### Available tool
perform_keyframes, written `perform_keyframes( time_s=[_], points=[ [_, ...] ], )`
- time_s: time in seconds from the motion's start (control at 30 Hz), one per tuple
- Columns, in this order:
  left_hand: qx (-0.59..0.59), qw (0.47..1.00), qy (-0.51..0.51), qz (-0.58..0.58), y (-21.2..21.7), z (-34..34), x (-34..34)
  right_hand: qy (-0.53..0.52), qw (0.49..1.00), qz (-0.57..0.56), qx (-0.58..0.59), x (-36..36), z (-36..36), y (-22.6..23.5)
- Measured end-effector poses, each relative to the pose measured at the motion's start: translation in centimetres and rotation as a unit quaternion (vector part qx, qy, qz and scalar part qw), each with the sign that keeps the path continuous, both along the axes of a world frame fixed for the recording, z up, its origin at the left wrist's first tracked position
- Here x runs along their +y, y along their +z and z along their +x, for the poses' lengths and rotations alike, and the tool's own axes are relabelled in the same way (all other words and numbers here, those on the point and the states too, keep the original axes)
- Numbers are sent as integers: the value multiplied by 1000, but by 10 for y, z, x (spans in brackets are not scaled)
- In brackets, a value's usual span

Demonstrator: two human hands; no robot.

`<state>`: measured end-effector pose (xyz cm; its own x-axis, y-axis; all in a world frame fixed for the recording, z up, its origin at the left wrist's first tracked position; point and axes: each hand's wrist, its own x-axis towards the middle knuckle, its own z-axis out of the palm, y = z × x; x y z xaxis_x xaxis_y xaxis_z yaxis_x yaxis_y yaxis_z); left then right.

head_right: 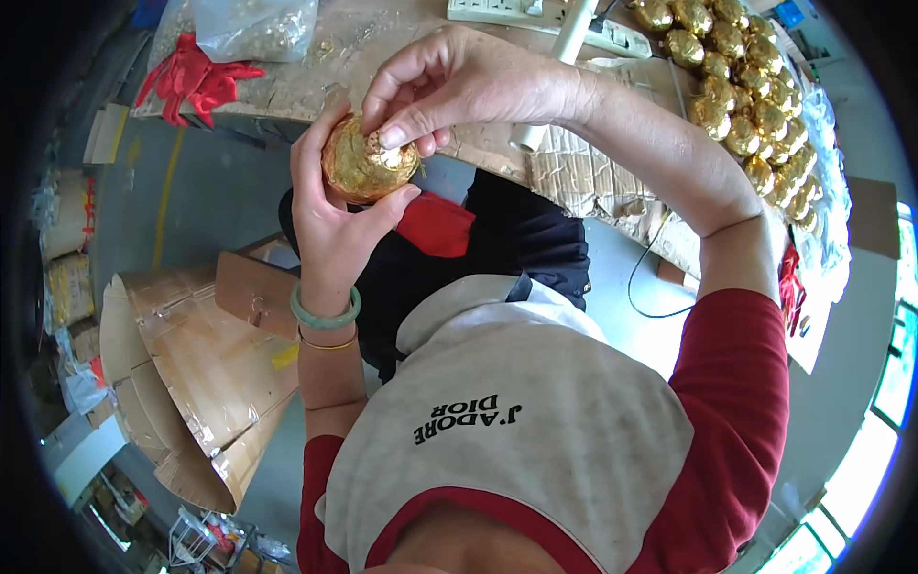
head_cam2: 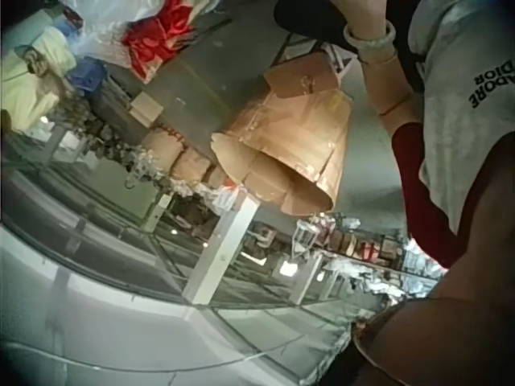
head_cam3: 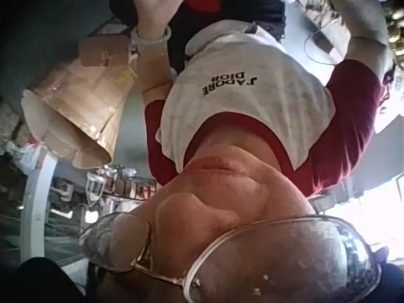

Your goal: Gluing small hanging loops onto gold-colored ball ornaments using a hot glue gun.

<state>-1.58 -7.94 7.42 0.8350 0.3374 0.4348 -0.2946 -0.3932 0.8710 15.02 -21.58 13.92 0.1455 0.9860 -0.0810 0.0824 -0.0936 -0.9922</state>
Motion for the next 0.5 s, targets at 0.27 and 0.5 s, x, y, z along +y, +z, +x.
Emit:
perform_keyframes(
  time_s=[0.27, 0.5],
  points=[
    [-4, 999, 31, -14, -8, 4, -8, -13, 999, 4, -37, 0, -2, -3],
    [-41, 990, 103, 85, -3, 9, -11, -102, 941, 101, -306, -2, -21, 3]
  ],
)
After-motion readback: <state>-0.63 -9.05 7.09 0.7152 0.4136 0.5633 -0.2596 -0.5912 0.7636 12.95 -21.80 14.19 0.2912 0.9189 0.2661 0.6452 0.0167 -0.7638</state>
